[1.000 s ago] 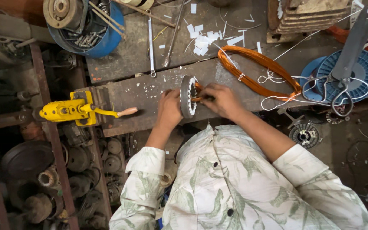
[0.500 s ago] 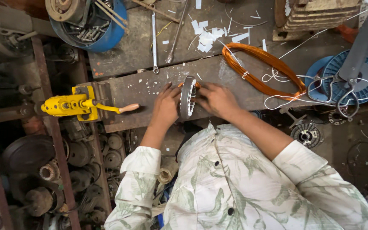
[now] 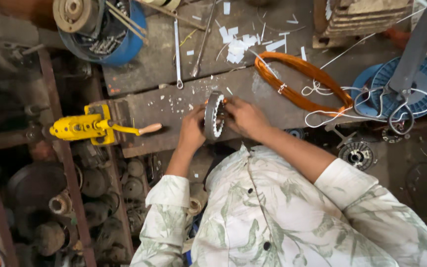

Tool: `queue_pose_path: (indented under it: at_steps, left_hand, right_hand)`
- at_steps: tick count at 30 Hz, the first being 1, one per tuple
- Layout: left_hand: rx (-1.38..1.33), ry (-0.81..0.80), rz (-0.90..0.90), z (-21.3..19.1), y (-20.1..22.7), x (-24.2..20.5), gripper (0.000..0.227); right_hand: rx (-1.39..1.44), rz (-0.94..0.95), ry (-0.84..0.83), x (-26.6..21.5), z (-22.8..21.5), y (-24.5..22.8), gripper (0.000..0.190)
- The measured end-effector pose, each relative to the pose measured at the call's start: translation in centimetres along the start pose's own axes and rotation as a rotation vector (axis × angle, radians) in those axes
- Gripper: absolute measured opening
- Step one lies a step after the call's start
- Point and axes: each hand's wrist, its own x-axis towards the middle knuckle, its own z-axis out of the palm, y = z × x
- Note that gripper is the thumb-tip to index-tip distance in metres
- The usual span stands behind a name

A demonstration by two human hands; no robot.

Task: The person cuts a strip of white paper into small pieces using shears. They then place these pieces into the slots of a circular metal component, likely a motor stator, and press them down. Finally, they pick up a coil of orange wire and begin to wrap it around the stator.

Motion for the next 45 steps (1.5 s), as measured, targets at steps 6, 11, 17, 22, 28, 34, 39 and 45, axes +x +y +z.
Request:
queue_pose_path:
  at_steps: [6, 11, 17, 22, 28, 34, 39, 45]
  left_hand:
    - [0.080, -0.027, 0.038, 0.7, -1.8, -0.2, 0.031]
    - [0.118, -0.090, 0.060, -0.3, -3.1, -0.6, 0.031]
    - [0.164, -0.142, 0.059, -0.7, -2.7, 0.0, 0.033]
    - [0.191, -0.147, 0.089, -1.0, -1.6, 0.7, 0.038]
    - [0.185, -0.217, 0.083, -1.6, -1.1, 0.2, 0.071]
    - [0.110, -0.351, -0.043, -2.6, -1.6, -0.2, 0.048]
    - [0.164, -0.278, 0.149, -2.9, -1.2, 0.3, 0.047]
    - [0.105, -0.264, 0.117, -3.4, -1.1, 1.1, 0.044]
  right_hand:
    - [0.039, -0.130, 0.038, -0.6, -1.0, 1.1, 0.026]
    - [-0.110, -0.073, 0.000, -0.2, 0.9, 0.1, 0.021]
    - [-0.052, -0.029, 0.070, -0.8, 0.1, -1.4, 0.032]
    - [-0.116, -0.006, 0.038, -1.1, 0.5, -1.2, 0.033]
    - [-0.112, -0.074, 0.028, -0.6, 1.3, 0.8, 0.028]
    - [-0.133, -0.098, -0.018, -0.2, 0.8, 0.4, 0.024]
    - [-0.228, -0.191, 0.047, -1.0, -0.1, 0.0, 0.031]
    - [-0.145, -0.211, 0.001, -0.4, 0.8, 0.1, 0.023]
